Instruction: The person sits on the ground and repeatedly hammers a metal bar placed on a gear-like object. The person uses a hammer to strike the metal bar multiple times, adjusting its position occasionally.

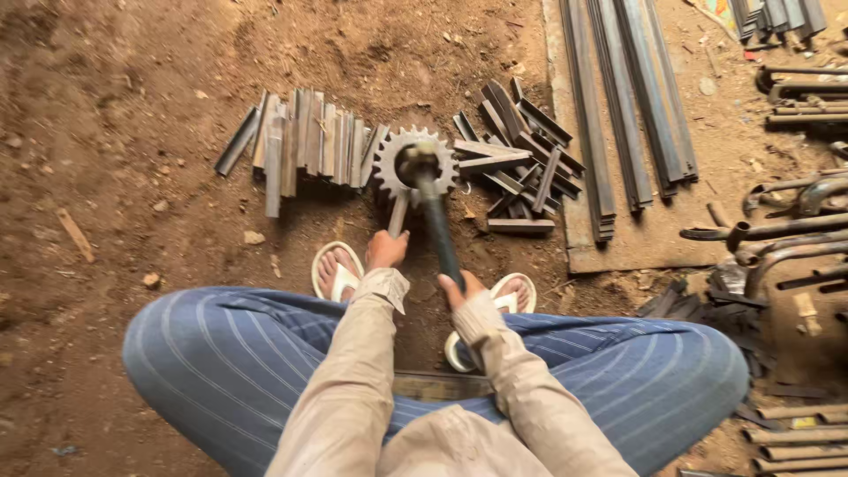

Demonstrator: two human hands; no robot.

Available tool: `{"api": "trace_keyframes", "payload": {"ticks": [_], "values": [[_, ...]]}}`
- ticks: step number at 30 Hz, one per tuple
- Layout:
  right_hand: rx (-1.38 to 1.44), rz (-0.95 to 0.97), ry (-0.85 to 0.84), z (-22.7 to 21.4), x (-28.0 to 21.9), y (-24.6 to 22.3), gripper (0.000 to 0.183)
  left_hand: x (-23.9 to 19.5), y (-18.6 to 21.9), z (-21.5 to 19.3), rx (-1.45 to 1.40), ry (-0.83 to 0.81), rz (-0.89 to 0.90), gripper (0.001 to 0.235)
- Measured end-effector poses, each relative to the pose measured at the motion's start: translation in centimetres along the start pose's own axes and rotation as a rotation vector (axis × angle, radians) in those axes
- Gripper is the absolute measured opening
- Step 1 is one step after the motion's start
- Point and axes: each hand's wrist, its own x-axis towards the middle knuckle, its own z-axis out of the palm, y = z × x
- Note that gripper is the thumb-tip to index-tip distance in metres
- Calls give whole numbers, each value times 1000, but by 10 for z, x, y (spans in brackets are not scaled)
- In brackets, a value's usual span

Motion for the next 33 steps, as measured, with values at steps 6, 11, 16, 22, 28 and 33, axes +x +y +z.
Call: {"api": "trace_keyframes", "payload": {"ticks": [6,11,16,22,28,33], "values": [[-130,-118,172,4,15,55,46,-9,18,-11,-184,-38,71,71],[-44,62,79,5,37,61,47,-46,106,-24,-561,403,512,73],[89,166,14,-2,32,46,47,-85,139,-124,-1739,-461,468,87],[97,49,84,-10,16,18,44,-52,85,-141,-867,-340,521,61],[540,6,23,-30,-31,-29,40,-2,22,-23,-39,105,337,55],[684,-400,178,-54,-51,-54,44,-14,-13,21,49,197,273,48]]}}
